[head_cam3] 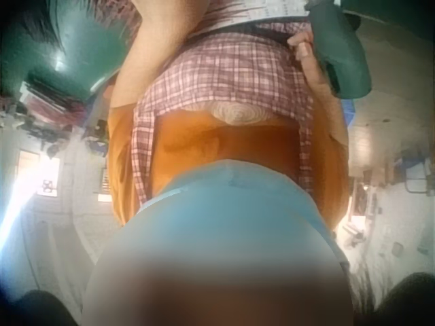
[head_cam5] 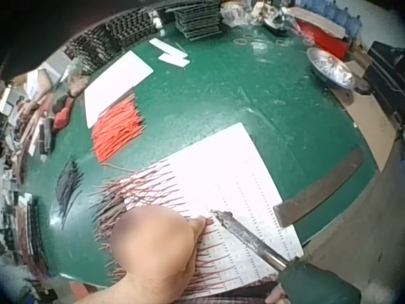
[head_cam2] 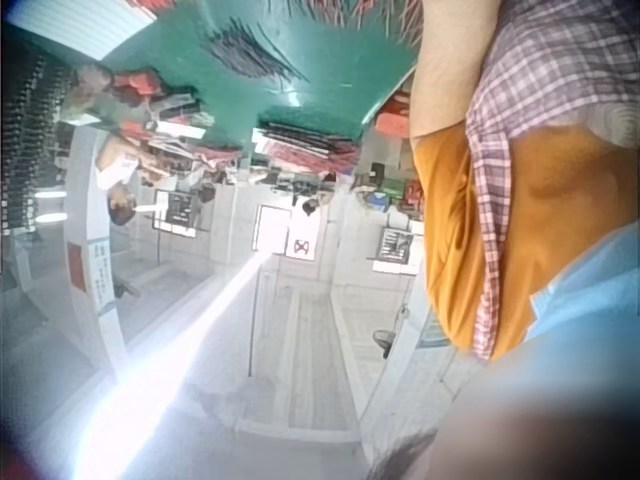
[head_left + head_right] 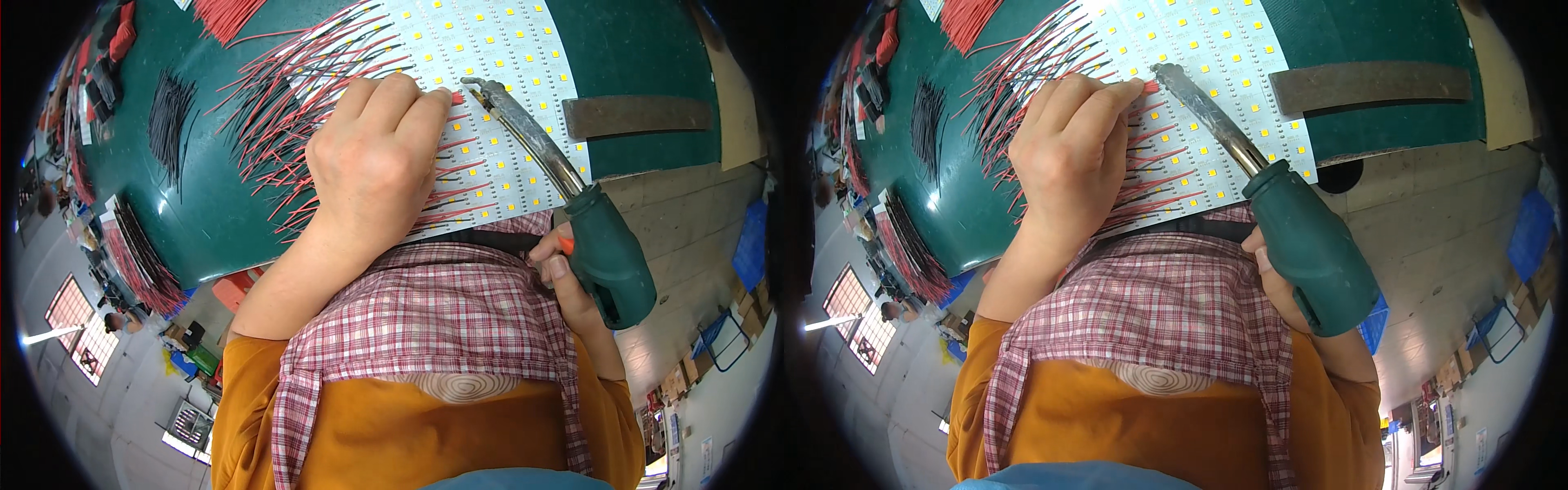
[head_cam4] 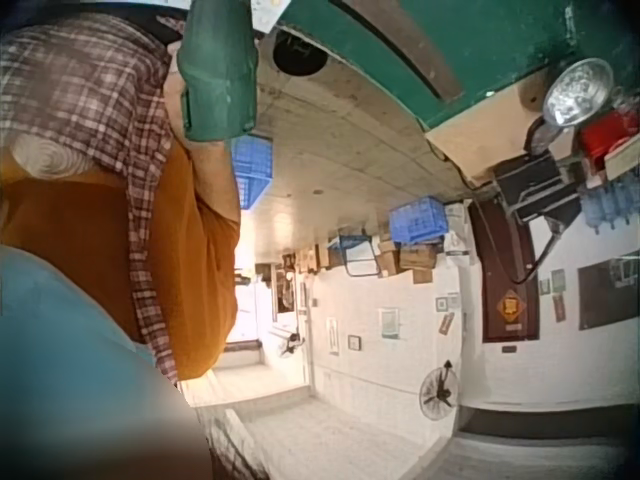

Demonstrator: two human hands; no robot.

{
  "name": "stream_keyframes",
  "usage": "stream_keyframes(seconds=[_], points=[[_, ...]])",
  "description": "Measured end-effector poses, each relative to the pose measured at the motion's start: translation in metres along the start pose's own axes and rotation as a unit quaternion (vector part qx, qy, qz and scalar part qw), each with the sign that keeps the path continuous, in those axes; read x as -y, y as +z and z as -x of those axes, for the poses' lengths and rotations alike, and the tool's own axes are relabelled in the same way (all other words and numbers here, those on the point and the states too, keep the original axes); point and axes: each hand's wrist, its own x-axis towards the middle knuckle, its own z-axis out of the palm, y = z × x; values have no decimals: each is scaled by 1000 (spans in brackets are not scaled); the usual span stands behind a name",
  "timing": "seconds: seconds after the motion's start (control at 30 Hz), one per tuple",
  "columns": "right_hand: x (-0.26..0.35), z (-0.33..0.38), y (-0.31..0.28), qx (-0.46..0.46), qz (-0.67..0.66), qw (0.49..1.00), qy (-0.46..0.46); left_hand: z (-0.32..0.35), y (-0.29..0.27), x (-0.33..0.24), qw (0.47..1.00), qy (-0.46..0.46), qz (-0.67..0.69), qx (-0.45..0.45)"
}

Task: Soldering electrical wires onto LED lighting panels at a workbench.

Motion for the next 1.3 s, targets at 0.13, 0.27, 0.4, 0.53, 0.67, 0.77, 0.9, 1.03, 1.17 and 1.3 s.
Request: stream_keyframes(seconds=[0.13,0.27,0.4,0.53,0.67,0.77,0.9,1.03,1.17,1.3], points=[[-6,-3,3,-15,-10,999,-26,3,4,16,996,-9,88,-15],[-8,-3,3,-11,-8,1000,-25,-6,-2,22,997,6,40,-62],[-4,-7,6,-22,3,1000,-8,-5,7,18,998,19,39,-46],[3,-7,7,-9,1,999,42,-3,10,19,998,28,0,-54],[3,-6,11,-36,-8,999,38,1,9,16,998,34,-13,-49],[7,-6,11,-24,44,998,33,1,7,17,998,38,-19,-41],[2,-5,9,-3,86,996,27,2,11,17,997,43,-29,-51],[10,-11,15,-44,-2,999,23,4,11,19,998,39,-28,-49],[7,-6,9,-36,-34,997,53,1,12,14,997,40,-26,-52],[3,-1,10,-11,90,995,47,6,12,15,998,38,-24,-53]])
